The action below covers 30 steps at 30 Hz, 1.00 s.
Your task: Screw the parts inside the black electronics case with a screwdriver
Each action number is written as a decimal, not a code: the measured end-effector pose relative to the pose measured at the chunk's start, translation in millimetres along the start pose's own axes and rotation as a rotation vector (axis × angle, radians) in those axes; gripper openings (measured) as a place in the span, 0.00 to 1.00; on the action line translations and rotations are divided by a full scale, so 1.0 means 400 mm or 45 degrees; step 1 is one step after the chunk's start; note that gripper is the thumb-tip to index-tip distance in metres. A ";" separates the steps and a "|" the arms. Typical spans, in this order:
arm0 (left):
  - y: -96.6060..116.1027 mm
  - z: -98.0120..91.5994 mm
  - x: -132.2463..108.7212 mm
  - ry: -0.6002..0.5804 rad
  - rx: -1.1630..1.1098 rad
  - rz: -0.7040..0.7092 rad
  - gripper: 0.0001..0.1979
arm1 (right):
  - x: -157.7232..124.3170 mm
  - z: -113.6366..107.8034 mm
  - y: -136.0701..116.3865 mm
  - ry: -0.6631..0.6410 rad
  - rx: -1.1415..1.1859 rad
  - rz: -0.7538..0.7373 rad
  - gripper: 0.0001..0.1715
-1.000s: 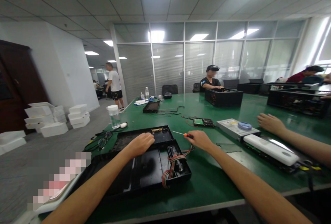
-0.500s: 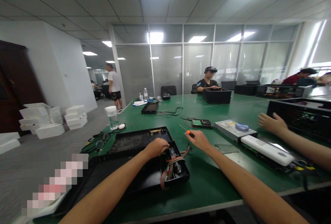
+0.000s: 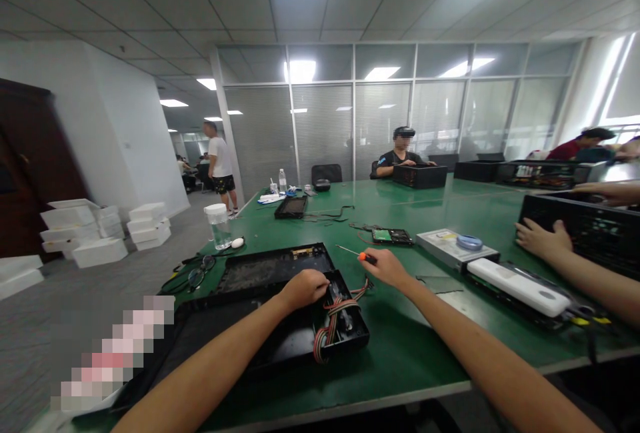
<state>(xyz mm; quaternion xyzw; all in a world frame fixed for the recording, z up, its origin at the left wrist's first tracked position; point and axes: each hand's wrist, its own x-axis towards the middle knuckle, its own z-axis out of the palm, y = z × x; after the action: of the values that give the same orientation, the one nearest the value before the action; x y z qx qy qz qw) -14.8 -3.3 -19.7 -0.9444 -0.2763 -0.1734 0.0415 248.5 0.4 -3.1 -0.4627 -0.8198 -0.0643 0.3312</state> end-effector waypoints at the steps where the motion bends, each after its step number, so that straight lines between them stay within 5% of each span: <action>1: -0.003 0.003 -0.001 0.027 -0.030 -0.014 0.09 | 0.000 0.002 0.001 0.012 0.006 -0.013 0.17; 9: -0.020 0.014 0.000 0.173 -0.144 -0.074 0.08 | 0.002 0.017 0.018 0.072 0.003 -0.047 0.18; 22: -0.015 0.004 0.009 -0.001 0.028 0.018 0.07 | 0.003 0.009 0.008 0.062 0.052 -0.006 0.16; 27: -0.013 -0.008 0.011 -0.032 -0.057 0.006 0.07 | 0.004 0.006 0.006 0.009 0.296 0.044 0.08; 30: -0.012 -0.017 0.014 -0.021 -0.161 -0.022 0.07 | 0.006 0.006 0.011 -0.006 0.581 0.124 0.15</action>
<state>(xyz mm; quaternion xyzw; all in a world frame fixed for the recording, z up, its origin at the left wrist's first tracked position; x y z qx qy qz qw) -15.2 2.2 -11.3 -0.9441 -0.2734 -0.1831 -0.0218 250.0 5.6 -4.2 -0.4151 -0.7905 0.1401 0.4280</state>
